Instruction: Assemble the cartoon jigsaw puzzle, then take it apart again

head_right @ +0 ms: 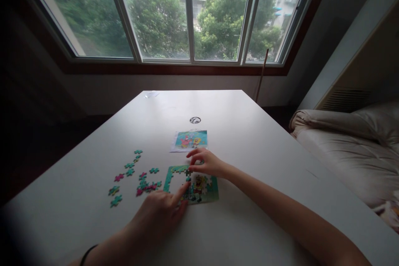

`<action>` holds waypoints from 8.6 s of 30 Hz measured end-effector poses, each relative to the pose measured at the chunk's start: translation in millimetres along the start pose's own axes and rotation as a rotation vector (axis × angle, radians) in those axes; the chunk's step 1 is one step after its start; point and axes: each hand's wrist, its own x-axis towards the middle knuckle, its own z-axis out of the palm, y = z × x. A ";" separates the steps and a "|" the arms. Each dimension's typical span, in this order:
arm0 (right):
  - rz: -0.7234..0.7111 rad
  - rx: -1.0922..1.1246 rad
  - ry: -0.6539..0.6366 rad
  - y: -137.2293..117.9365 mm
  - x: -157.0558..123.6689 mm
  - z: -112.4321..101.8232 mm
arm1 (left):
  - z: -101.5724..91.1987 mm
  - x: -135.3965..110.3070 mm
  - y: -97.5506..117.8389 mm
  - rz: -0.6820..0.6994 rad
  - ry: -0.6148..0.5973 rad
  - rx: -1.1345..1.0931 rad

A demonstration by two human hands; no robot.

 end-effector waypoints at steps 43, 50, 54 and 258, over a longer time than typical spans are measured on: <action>-0.018 -0.052 0.069 7.6 0.7 1.1 | 6.8 2.6 -5.6 -0.026 0.115 0.011; -0.056 -0.088 0.087 8.7 -1.9 4.2 | 4.0 9.0 -10.5 0.061 0.305 -0.050; -0.062 -0.097 0.089 10.3 -2.6 1.5 | 11.5 5.8 -8.2 0.138 0.273 -0.121; 0.114 0.449 -0.476 22.5 -16.7 -59.6 | -4.3 -4.3 12.1 0.681 0.225 -0.087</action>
